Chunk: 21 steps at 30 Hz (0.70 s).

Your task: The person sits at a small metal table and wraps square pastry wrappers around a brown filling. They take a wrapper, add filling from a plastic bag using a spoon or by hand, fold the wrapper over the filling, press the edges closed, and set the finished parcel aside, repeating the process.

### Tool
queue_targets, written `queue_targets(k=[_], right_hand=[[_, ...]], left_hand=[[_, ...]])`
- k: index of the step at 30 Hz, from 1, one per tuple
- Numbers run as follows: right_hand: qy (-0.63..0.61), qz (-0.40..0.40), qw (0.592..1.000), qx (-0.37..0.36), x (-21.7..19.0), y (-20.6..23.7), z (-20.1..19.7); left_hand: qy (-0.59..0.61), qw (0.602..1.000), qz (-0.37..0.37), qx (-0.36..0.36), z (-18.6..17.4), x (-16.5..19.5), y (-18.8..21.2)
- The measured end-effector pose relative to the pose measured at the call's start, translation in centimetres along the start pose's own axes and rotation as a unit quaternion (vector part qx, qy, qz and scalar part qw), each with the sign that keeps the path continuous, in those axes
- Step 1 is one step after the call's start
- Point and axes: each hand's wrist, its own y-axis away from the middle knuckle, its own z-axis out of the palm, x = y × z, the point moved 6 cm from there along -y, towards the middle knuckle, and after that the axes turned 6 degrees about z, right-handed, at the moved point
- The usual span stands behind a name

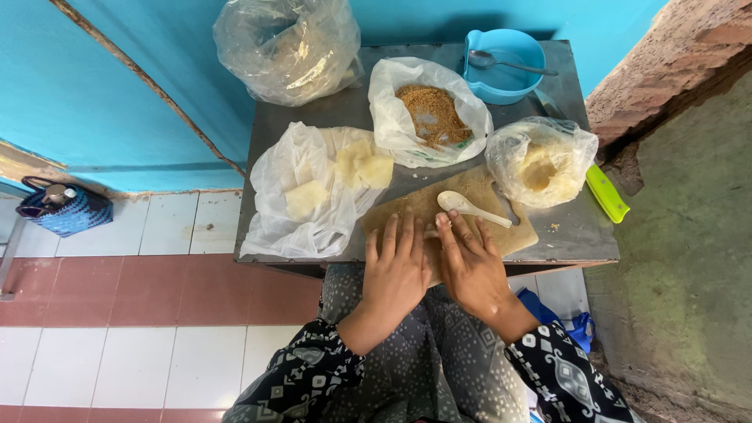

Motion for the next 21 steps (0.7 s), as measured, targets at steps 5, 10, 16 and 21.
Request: queue_targets(k=[5, 10, 16, 21], right_hand=[[-0.036, 0.023, 0.999, 0.006, 0.6, -0.5, 0.4], [-0.075, 0.010, 0.997, 0.009, 0.9, -1.3, 0.4], [-0.049, -0.011, 0.999, 0.004, 0.6, -2.1, 0.5], [-0.026, -0.005, 1.000, -0.008, 1.1, -3.4, 1.5]], left_hand=[[-0.003, 1.000, -0.004, -0.012, 0.5, -0.3, 0.0], [0.023, 1.000, -0.009, -0.010, 1.1, -1.1, -0.2], [0.008, 0.988, -0.143, 0.059, -0.7, -6.9, -1.5], [0.137, 0.925, -0.298, 0.192, -3.0, -13.3, -1.4]])
